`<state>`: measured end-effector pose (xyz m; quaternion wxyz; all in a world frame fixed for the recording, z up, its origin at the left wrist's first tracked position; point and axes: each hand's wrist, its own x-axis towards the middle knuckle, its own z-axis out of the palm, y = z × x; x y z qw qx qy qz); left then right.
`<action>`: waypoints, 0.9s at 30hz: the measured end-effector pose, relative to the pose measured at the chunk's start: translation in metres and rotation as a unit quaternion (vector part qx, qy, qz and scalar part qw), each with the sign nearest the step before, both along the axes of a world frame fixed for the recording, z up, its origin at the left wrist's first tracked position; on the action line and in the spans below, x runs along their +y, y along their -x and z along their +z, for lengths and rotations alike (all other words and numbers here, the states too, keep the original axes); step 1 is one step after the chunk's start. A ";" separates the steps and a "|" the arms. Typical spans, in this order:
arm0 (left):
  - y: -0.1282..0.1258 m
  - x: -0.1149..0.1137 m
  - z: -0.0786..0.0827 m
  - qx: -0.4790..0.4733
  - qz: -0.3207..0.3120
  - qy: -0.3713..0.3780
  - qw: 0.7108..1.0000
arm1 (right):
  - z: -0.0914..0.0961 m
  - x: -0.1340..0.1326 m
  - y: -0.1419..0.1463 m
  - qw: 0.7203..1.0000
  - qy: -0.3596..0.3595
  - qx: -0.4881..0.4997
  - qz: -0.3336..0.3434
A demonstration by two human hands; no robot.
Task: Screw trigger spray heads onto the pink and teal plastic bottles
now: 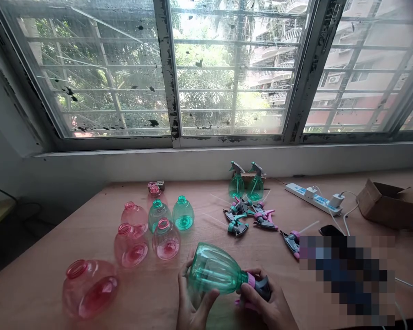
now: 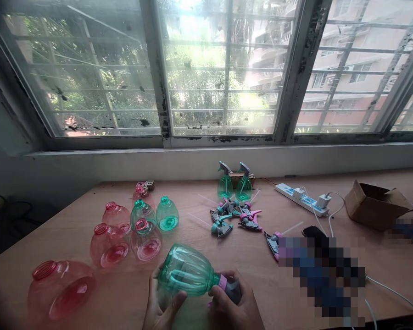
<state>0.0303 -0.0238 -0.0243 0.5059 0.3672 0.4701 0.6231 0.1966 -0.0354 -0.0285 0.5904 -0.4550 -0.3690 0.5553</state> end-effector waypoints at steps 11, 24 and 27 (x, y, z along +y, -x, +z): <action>0.002 0.000 0.009 0.023 0.026 -0.008 0.999 | -0.008 0.000 0.001 0.997 -0.016 -0.065 0.036; -0.005 0.003 -0.009 0.045 -0.015 -0.044 0.998 | -0.001 -0.001 -0.003 1.000 -0.012 0.003 -0.005; -0.005 0.000 -0.004 0.047 -0.008 -0.038 0.998 | -0.001 -0.002 -0.003 1.000 -0.018 -0.015 0.007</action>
